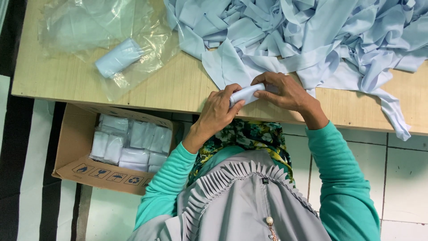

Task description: Folding, rolling, and placing fabric strips into small plastic bags

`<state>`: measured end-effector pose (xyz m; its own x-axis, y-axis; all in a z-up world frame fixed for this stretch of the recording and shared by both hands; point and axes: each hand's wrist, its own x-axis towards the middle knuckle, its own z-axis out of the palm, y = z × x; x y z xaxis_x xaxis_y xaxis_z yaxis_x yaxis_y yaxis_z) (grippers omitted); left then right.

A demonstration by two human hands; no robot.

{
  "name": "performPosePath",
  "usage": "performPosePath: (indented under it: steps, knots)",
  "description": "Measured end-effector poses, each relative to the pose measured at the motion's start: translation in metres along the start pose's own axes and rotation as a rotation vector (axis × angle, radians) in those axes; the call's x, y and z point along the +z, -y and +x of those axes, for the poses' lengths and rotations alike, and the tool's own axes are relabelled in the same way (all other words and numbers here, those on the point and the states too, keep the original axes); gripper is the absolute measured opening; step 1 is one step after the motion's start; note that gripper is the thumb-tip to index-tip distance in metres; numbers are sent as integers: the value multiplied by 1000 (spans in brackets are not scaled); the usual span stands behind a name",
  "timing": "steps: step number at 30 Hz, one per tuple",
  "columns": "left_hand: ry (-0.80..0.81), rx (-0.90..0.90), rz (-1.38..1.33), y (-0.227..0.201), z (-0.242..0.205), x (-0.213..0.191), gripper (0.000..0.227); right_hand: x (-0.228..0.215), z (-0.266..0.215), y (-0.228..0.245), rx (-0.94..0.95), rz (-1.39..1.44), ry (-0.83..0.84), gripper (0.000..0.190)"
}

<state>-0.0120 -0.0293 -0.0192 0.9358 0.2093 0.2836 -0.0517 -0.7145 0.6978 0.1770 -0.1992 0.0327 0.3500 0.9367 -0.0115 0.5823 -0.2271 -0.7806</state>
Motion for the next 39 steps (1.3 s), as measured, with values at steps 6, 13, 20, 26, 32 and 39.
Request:
performPosePath:
  steps: [6,13,20,26,32,39]
  knots:
    - [-53,-2,-126,-5,-2,-8,40,-4,9,10,35,39,16,37]
    - [-67,-8,-140,-9,-2,-4,38,0,16,8,113,54,1,40]
    - [-153,31,68,-9,-4,4,37,7,23,15,153,-1,-9,31]
    - [-186,41,253,-16,-5,8,41,17,27,12,187,-53,-66,25]
    - [-170,24,486,-28,-14,7,55,20,28,17,205,-63,-76,15]
    - [-227,142,637,-12,-16,19,53,5,26,34,156,-84,6,24]
